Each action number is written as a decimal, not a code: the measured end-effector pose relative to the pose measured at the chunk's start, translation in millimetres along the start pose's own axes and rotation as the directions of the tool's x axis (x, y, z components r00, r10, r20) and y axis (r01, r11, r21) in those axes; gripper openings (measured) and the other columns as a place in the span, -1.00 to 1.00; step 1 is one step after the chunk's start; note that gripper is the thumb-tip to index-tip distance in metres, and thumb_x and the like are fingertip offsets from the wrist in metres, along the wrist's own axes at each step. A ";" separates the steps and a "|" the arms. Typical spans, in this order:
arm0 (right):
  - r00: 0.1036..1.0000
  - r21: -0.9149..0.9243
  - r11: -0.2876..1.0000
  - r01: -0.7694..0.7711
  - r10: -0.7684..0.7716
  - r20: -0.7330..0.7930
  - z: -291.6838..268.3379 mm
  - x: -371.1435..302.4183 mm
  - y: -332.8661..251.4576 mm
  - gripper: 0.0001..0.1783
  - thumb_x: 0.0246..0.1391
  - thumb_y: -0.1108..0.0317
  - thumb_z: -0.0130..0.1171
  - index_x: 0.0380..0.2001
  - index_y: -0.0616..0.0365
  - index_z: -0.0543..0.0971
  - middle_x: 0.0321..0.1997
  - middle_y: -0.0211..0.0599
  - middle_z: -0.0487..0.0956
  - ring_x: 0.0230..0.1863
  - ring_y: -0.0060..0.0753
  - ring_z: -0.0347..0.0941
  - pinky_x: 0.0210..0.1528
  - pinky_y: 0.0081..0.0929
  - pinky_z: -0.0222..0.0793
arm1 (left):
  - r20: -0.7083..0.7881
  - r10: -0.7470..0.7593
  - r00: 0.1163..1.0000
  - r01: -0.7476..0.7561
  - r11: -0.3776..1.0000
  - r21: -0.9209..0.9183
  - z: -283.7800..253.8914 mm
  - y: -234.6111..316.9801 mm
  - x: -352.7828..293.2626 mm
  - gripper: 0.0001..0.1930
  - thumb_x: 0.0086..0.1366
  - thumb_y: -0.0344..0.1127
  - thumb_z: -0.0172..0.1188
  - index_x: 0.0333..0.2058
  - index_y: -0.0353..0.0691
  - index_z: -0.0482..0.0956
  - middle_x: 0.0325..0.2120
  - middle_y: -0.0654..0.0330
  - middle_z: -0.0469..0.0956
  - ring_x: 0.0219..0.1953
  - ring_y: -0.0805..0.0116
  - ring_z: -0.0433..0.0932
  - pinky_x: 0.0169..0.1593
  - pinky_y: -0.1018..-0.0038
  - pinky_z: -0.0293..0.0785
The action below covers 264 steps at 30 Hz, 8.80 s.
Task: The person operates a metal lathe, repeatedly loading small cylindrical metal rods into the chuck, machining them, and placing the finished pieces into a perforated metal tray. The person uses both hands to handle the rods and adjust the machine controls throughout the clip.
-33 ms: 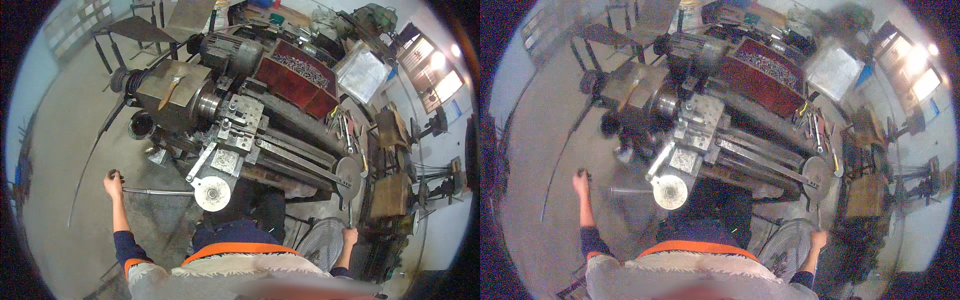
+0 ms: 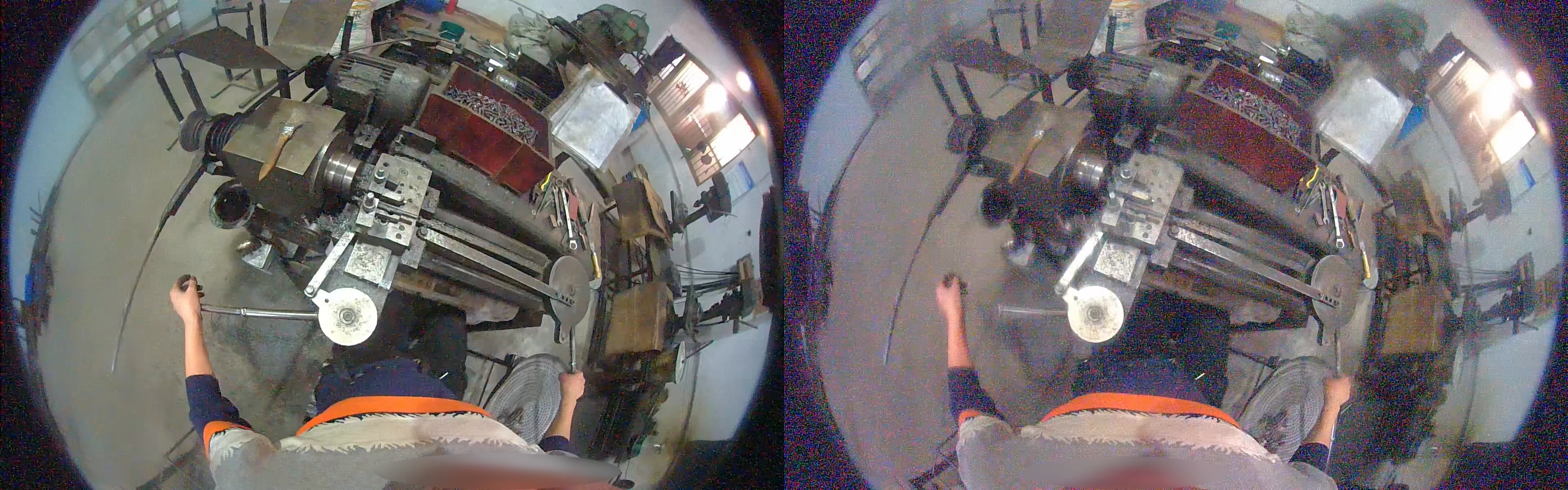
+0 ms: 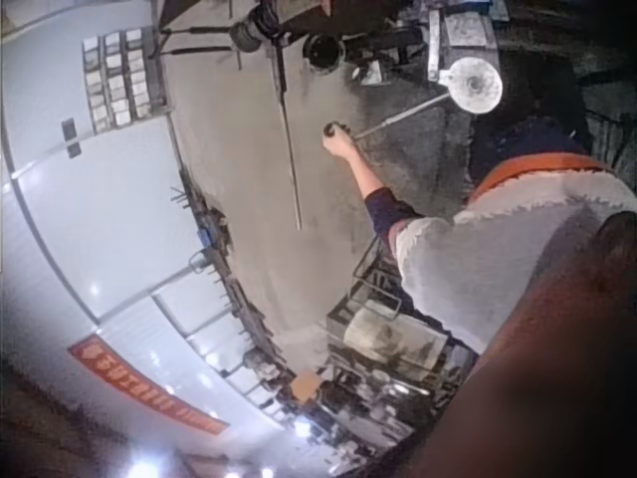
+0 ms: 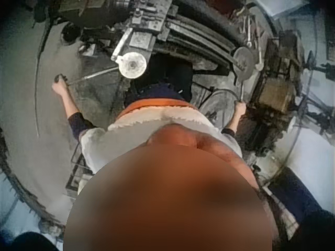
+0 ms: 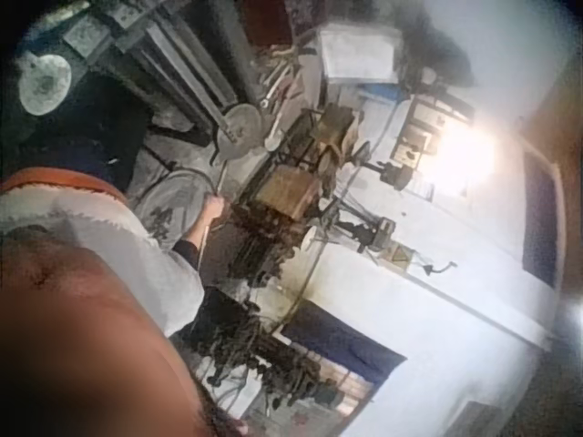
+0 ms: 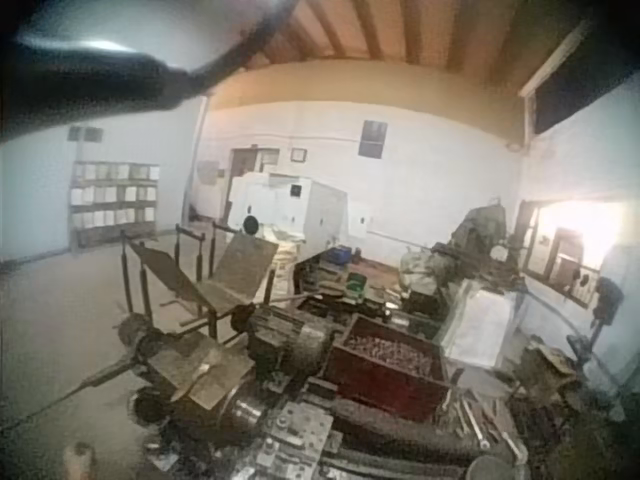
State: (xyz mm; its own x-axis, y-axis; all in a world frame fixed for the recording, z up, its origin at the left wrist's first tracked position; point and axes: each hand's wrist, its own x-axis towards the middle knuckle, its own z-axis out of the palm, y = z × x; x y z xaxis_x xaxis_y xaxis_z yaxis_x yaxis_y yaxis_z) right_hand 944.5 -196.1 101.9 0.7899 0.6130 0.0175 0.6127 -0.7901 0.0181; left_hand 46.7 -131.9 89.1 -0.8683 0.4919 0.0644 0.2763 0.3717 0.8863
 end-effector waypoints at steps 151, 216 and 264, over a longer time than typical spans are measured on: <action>0.558 0.756 0.138 0.640 -0.760 -0.333 -59.9 -93.4 -280.9 -0.56 -0.48 0.34 0.16 -0.33 0.14 0.55 -0.19 -0.04 0.48 -0.16 -0.04 0.42 -0.11 -0.33 0.34 | 0.449 -0.056 0.892 -0.034 0.981 0.190 -4.9 4.0 154.1 -0.68 0.03 -0.24 0.24 -0.34 -0.35 0.40 -0.71 0.16 0.37 -0.77 0.40 0.32 -0.72 0.45 0.25; -0.486 0.304 -0.566 0.766 -0.820 -0.302 -196.5 -208.7 -525.7 -0.69 -0.54 0.42 0.12 -0.51 0.12 0.60 -0.39 -0.29 0.55 -0.28 -0.19 0.39 -0.25 -0.34 0.35 | 0.726 0.622 0.292 -0.456 0.758 -0.466 95.0 259.5 -101.4 -0.68 0.11 -0.22 0.13 -0.26 -0.38 0.46 -0.59 0.10 0.51 -0.53 0.46 0.47 -0.43 0.53 0.38; 0.190 0.256 0.080 0.963 -0.876 -0.443 -177.2 -71.1 -344.5 -0.68 -0.53 0.43 0.22 -0.49 0.19 0.54 -0.46 -0.18 0.51 -0.35 -0.06 0.40 -0.28 -0.29 0.37 | 0.650 0.274 0.709 -0.704 0.310 0.639 164.2 -56.6 81.4 -0.92 -0.04 -0.30 0.07 -0.59 -0.05 0.55 -0.53 0.12 0.55 -0.39 0.10 0.54 -0.31 0.25 0.40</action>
State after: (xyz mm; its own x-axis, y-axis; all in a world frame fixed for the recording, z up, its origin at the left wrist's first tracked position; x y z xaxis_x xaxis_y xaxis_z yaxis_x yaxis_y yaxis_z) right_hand 672.8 33.1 271.5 -0.3976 0.8103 0.4306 0.8163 0.5266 -0.2372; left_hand 28.1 16.3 -31.1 -0.2725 0.9621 -0.0093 0.9604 0.2713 -0.0638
